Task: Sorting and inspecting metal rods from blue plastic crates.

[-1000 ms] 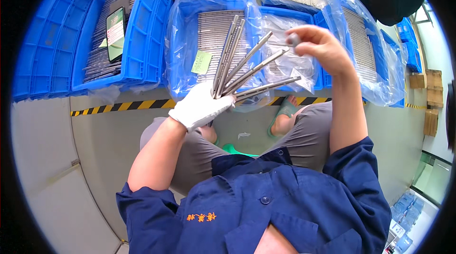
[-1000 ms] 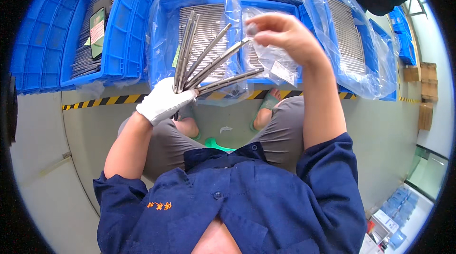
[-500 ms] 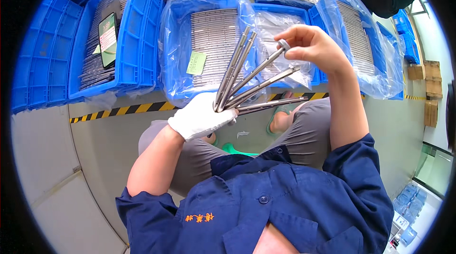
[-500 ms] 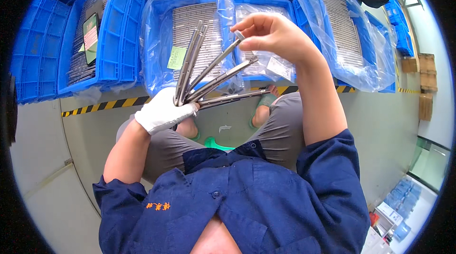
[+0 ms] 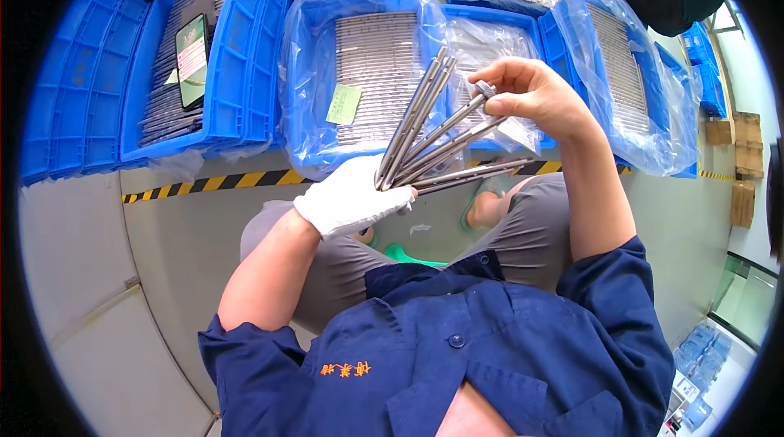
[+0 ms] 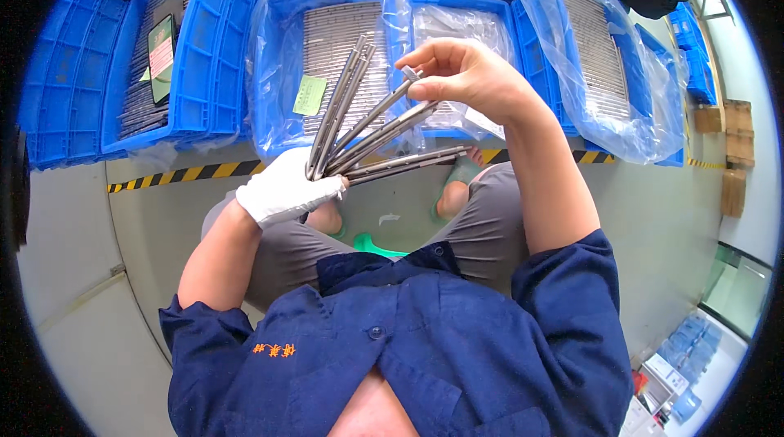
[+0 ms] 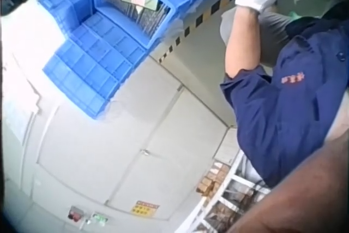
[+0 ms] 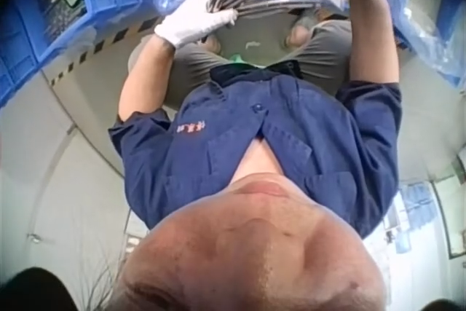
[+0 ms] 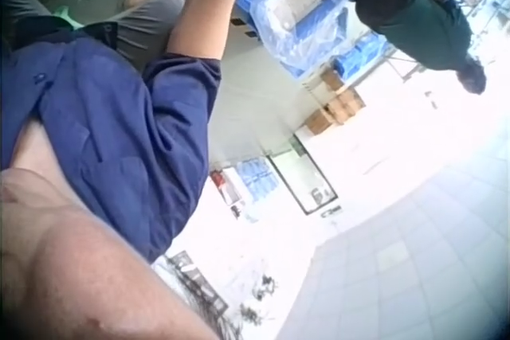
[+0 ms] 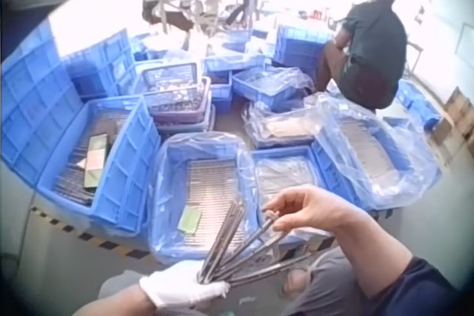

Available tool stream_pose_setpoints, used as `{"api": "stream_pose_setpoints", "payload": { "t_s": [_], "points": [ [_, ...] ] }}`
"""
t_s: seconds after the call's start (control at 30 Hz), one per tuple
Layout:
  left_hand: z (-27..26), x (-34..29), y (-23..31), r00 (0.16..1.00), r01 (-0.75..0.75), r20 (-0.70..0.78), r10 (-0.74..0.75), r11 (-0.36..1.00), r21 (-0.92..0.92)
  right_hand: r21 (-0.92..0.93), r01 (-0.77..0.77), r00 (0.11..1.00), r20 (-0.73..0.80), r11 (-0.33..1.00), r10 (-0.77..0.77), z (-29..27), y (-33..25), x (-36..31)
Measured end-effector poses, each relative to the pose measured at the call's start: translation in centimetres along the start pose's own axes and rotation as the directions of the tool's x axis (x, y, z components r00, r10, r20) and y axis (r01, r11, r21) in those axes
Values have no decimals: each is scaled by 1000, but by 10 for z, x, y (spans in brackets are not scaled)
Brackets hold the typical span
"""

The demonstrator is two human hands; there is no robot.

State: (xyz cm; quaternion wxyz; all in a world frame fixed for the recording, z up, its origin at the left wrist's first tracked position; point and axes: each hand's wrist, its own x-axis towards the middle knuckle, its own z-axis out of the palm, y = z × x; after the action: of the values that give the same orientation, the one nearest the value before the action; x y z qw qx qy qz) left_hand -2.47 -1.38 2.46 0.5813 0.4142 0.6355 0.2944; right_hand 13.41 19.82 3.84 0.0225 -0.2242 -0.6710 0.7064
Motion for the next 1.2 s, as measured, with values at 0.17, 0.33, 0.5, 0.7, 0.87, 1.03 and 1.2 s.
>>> {"api": "stream_pose_setpoints", "payload": {
  "t_s": [0.17, 0.33, 0.5, 0.7, 0.87, 1.03, 1.2],
  "points": [
    [-1, -5, 3, 990, -29, 134, 53, 983, -179, 50, 128, 983, -140, 991, -120, -37, 1, -2],
    [6, -10, -7, 902, 179, 431, 10, 901, -395, 206, 9, 996, 86, 979, -27, -4, 9, 12],
    [7, -9, -3, 876, 66, 467, 118, 931, -358, 383, 15, 966, 232, 924, -112, -10, 17, 9],
    [7, -8, -7, 900, 68, 427, 84, 942, -328, 216, 40, 984, 158, 976, -76, -11, 6, 1],
    [6, -7, -4, 872, 31, 468, 141, 940, -341, 100, 60, 978, 193, 993, -79, 3, 13, 2],
    [10, -7, -2, 877, 57, 470, 100, 949, -309, 252, 75, 995, 39, 965, -87, -21, 4, 0],
    [8, -8, 12, 835, 150, 544, 85, 916, -373, 284, 98, 968, 194, 954, -158, -12, 7, 3]
  ]
}}
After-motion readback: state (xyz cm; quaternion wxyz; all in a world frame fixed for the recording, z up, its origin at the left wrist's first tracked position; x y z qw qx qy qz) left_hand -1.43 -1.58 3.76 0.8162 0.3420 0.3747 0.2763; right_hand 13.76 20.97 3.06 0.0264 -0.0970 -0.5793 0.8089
